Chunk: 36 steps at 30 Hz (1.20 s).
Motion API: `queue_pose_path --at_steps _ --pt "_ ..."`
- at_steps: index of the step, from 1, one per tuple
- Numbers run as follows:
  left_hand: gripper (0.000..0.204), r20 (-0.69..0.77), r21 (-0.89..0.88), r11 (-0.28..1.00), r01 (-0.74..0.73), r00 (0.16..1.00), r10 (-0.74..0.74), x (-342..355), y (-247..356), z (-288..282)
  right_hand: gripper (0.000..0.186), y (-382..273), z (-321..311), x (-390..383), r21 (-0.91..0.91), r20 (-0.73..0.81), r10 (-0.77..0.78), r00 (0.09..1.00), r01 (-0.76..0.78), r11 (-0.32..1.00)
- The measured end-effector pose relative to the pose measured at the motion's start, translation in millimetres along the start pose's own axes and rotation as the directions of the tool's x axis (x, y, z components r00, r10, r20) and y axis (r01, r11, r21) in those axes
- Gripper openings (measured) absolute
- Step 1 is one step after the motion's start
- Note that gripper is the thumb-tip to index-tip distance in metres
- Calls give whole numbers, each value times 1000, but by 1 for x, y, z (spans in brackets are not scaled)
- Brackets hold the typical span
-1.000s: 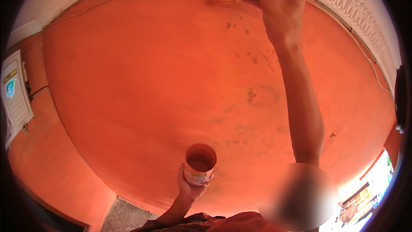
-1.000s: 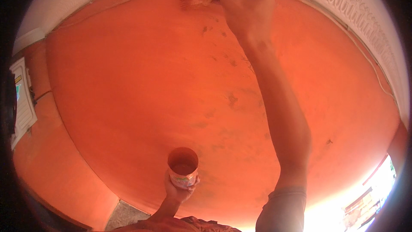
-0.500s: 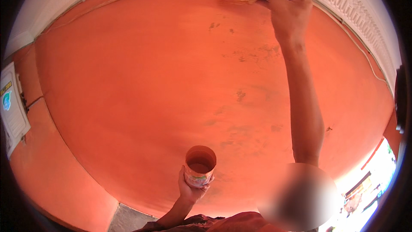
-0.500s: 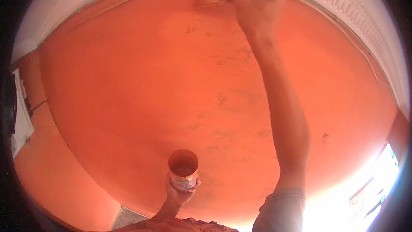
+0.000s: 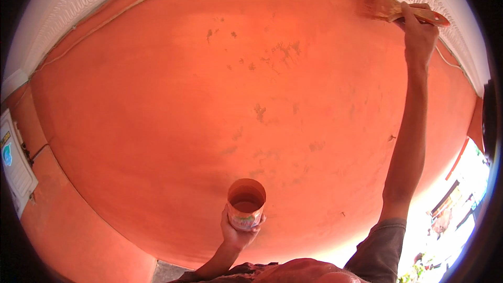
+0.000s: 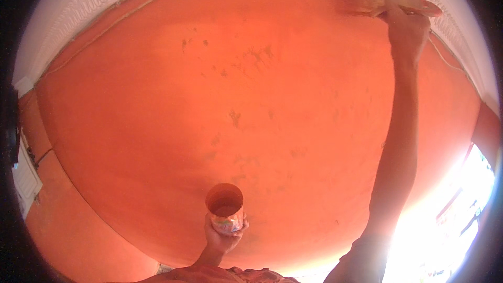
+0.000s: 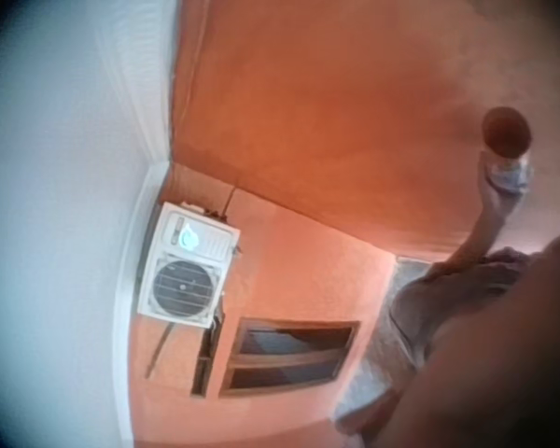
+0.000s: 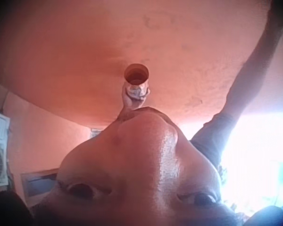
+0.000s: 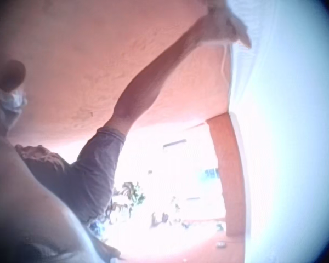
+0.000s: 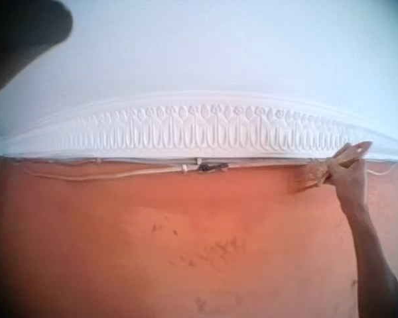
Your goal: The person paints a ceiling using a paintbrush and a small paint can. They repeatedly dip the brush into the can and apply paint to the ceiling surface in broad strokes, working across different sections.
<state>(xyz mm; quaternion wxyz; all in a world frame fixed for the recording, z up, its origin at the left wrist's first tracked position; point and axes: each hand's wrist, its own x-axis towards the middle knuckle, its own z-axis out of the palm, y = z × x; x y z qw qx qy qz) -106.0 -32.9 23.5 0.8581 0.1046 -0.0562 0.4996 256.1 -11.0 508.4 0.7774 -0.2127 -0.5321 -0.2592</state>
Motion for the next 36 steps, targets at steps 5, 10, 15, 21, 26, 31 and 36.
queue_pose_path --at_steps 5,10,15,21,26,31,36 --pt "65 37 1 1000 -24 999 24 -1 0 -3 20 14 -36 18 -459 -47 -83 995 53 887" --pt "66 15 35 998 -61 998 60 3 -3 0 27 -24 -17 -5 -648 91 -160 983 180 740" --pt "66 -36 38 998 -50 998 51 2 -5 5 22 -60 65 -41 -485 216 -440 872 487 727" --pt "64 -52 20 996 -90 994 91 -3 -6 0 12 -132 160 -79 -235 410 -478 777 596 768" --pt "63 -110 -4 994 -106 988 105 -5 -10 3 15 -163 216 -104 1 385 -525 759 569 823" --pt "63 -127 21 990 -142 981 144 -7 -11 15 17 -199 230 -96 244 366 -415 833 344 907" --pt "67 -54 11 999 -35 998 35 2 -12 10 11 -157 177 -61 9 306 -294 906 306 952"
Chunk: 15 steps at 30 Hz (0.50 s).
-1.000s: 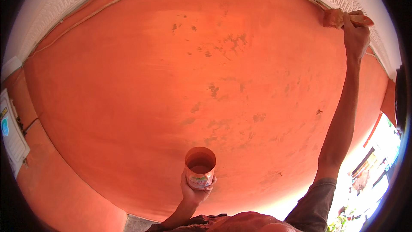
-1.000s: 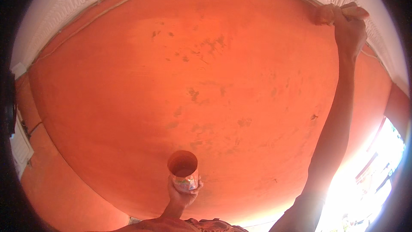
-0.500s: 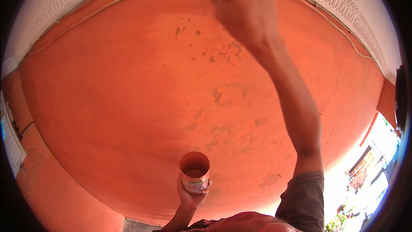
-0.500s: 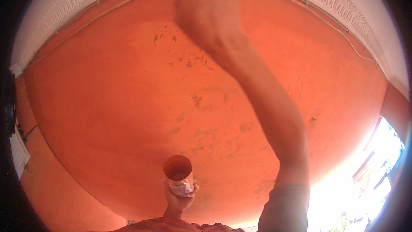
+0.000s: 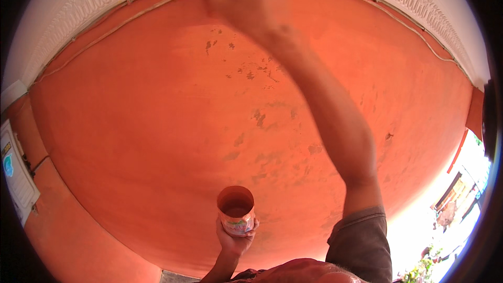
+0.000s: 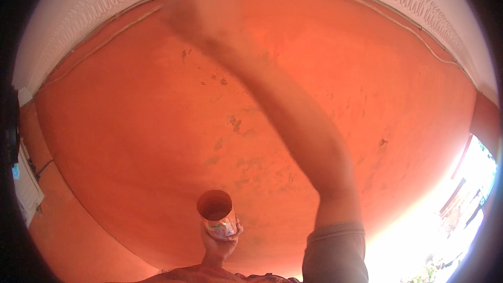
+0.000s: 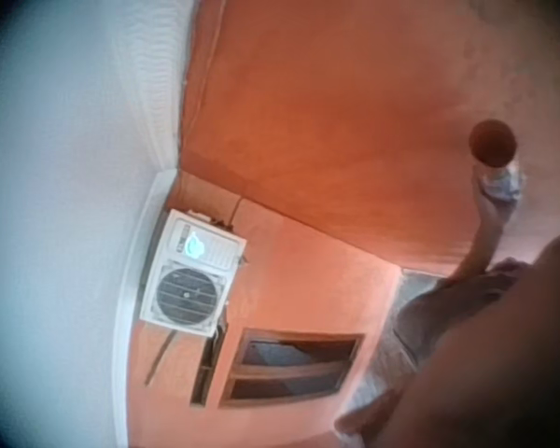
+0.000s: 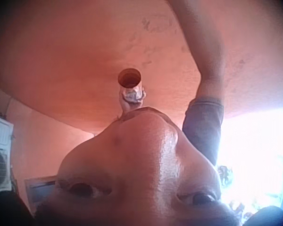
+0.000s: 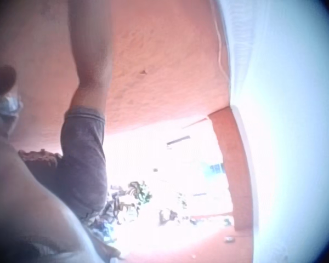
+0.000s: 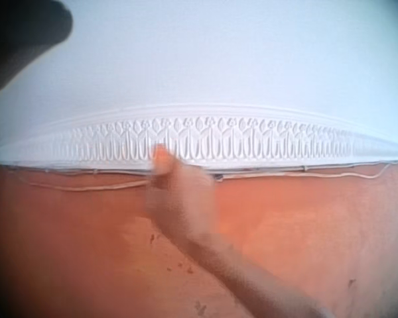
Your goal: The person paints a ceiling using a paintbrush and a small paint can. They repeatedly dip the brush into the can and apply paint to the ceiling surface in broad strokes, working across different sections.
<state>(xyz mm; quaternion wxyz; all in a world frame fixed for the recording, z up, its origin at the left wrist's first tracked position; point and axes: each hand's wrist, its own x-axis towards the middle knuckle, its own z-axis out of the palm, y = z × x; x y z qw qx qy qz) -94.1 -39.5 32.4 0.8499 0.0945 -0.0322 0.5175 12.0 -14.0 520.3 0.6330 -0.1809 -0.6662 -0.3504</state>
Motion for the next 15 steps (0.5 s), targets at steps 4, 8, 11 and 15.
queue_pose_path --at_steps 4,8,11,15 --pt "73 30 18 999 -47 998 47 -5 15 -22 25 77 -47 -20 198 -168 -123 978 156 968" --pt "73 93 4 1000 22 995 -22 -2 17 -18 18 134 -137 -37 -3 -192 254 948 -259 966" --pt "69 8 24 999 38 999 -38 -2 16 -7 12 180 -198 -37 -250 -216 228 949 -279 927" --pt "68 3 -11 999 46 999 -46 2 10 -10 32 195 -270 -30 -582 -294 322 900 -436 687"
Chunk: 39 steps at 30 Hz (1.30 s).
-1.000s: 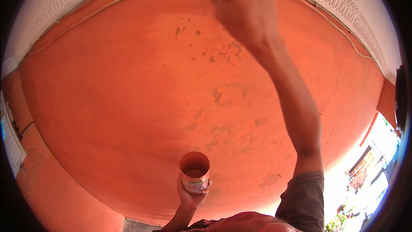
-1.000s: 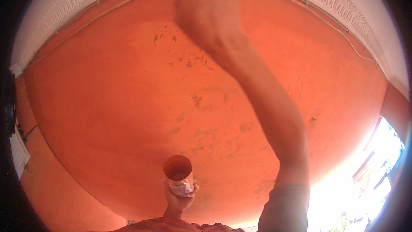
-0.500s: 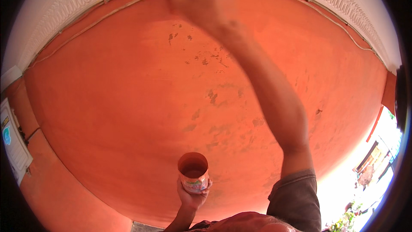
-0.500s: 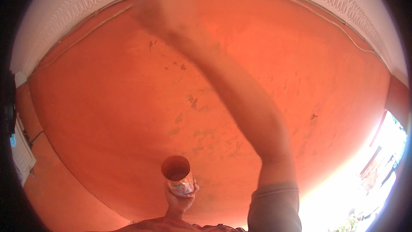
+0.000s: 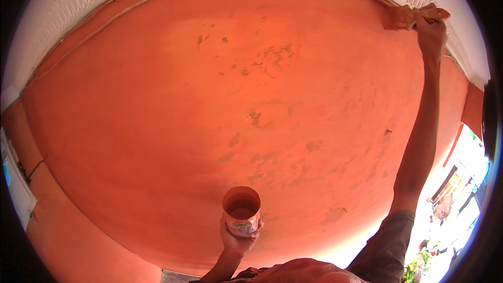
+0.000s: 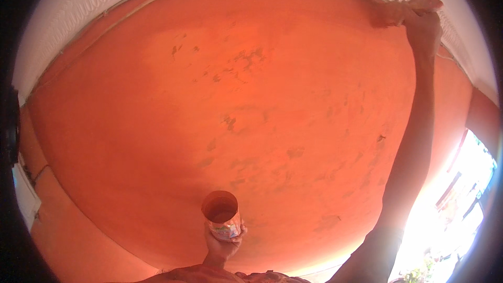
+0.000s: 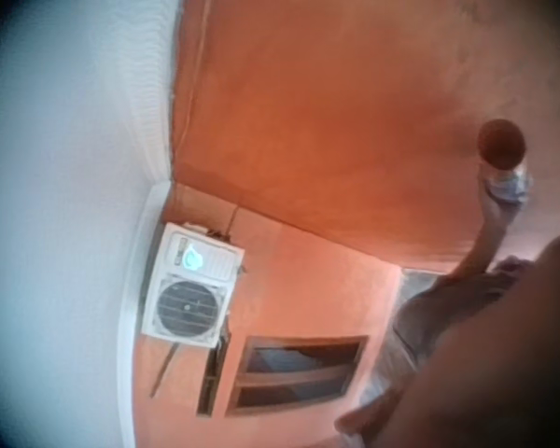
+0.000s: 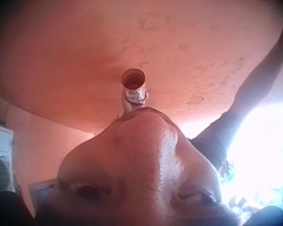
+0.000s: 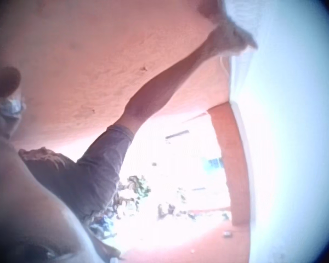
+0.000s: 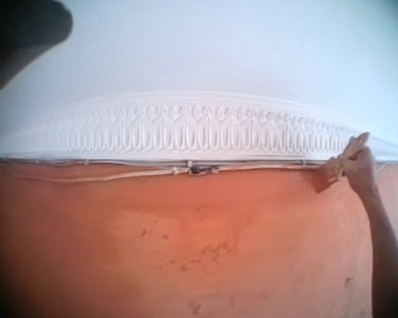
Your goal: The person paints a ceiling using a paintbrush and a small paint can. They repeatedly dip the brush into the can and apply paint to the ceiling surface in broad strokes, working across different sections.
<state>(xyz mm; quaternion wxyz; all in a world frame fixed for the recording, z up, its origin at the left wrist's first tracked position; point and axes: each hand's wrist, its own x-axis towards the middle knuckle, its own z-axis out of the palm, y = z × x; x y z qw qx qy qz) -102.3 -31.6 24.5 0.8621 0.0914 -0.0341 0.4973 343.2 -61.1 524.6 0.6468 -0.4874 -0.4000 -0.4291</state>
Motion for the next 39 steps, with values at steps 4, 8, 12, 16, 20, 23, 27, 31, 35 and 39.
queue_pose_path --at_steps 4,8,12,16,20,23,27,31,35,39 --pt "67 -14 11 1000 -24 1000 24 -4 -2 -2 45 0 -15 3 -286 30 -16 999 24 958" --pt "65 -87 -47 998 -28 996 24 -7 -1 5 46 -19 20 -30 -191 91 -85 992 101 976" --pt "64 -69 28 1000 10 998 -8 -5 6 7 20 -119 48 -73 -97 52 -202 978 207 974" --pt "66 -23 33 999 34 999 -33 -4 18 -7 18 -240 36 -114 412 111 -539 835 454 790" --pt "71 60 9 984 180 982 -180 6 21 -8 7 -287 39 -135 701 14 -570 821 398 591" --pt "74 83 4 979 202 976 -201 9 26 -6 16 -267 42 -139 601 -8 -418 909 338 725" --pt "66 -25 38 977 211 977 -210 4 27 13 21 -182 50 -109 750 -101 -290 952 264 607" --pt "67 -13 117 965 235 972 -235 5 32 17 16 -97 30 -65 716 -215 -137 967 252 651" --pt "67 -20 129 970 208 978 -207 4 33 23 20 -76 13 -52 496 -308 -165 937 306 812" --pt "66 -41 82 978 193 981 -190 -1 32 44 22 -66 -2 -37 243 -323 -191 927 276 930"
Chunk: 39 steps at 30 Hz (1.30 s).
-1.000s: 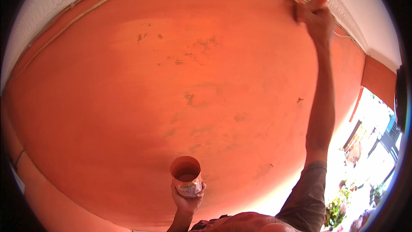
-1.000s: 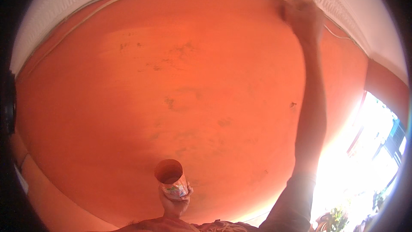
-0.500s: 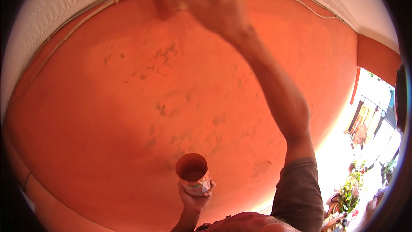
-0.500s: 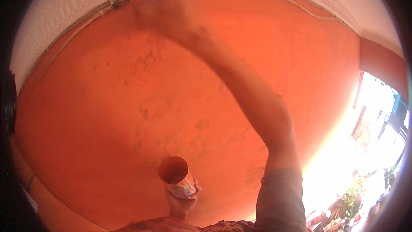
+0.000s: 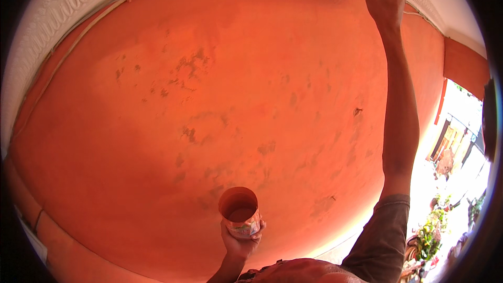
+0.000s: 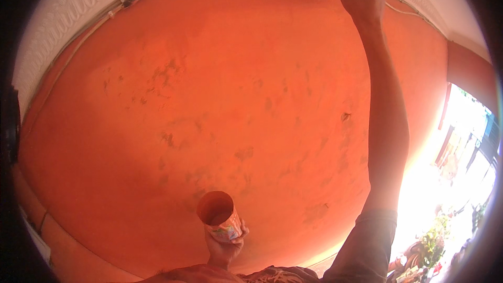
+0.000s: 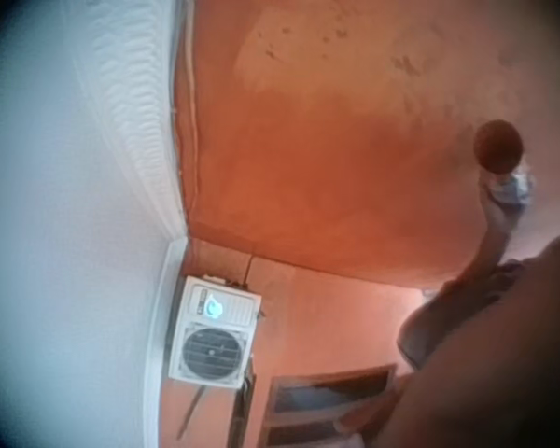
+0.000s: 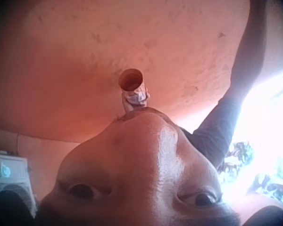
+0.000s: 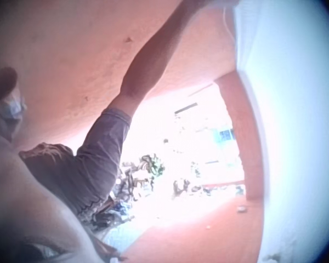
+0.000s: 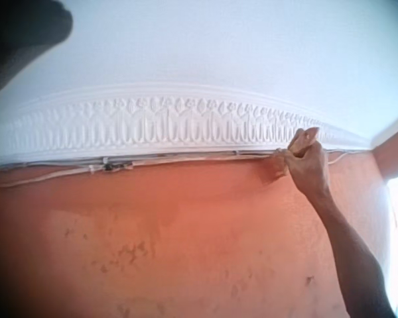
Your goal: The person paints a ceiling using a paintbrush and a small paint can. They repeatedly dip the brush into the can and apply paint to the ceiling surface in broad strokes, working across different sections.
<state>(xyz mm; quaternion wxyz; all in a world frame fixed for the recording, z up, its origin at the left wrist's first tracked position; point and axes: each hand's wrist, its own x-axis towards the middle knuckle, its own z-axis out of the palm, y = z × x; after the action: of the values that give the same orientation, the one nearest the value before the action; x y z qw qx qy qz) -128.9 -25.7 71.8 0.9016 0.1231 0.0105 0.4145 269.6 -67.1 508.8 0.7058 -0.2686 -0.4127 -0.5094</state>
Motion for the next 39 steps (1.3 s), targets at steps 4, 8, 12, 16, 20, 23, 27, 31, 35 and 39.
queue_pose_path --at_steps 4,8,12,16,20,23,27,31,35,39 --pt "65 23 17 1000 5 1000 -5 0 2 0 18 -4 7 -4 -213 4 -58 998 57 975" --pt "63 39 63 998 23 999 -26 3 7 -5 7 -42 25 -30 -156 148 -323 935 345 926" --pt "64 3 53 998 28 1000 -28 1 7 -2 26 -93 70 -66 -71 165 -537 827 553 830" --pt "65 29 30 999 10 1000 -11 -1 6 6 20 -144 99 -69 99 184 -636 749 630 770" --pt "65 19 32 999 -11 1000 10 0 5 -12 31 -161 93 -83 177 226 -698 679 676 715" --pt "66 44 10 1000 -16 999 16 -1 2 -9 28 -155 76 -87 276 206 -717 666 663 696" --pt "67 50 46 999 -9 999 6 1 4 -15 25 -134 64 -90 305 202 -739 643 675 672" --pt "68 16 40 999 22 1000 -23 1 7 -11 25 -121 73 -86 306 219 -755 618 691 654" --pt "79 70 34 999 35 997 -38 3 11 -16 24 -109 72 -74 308 220 -705 674 638 706" --pt "79 39 1 1000 29 999 -29 2 9 -7 30 -72 70 -54 155 232 -649 724 631 760"
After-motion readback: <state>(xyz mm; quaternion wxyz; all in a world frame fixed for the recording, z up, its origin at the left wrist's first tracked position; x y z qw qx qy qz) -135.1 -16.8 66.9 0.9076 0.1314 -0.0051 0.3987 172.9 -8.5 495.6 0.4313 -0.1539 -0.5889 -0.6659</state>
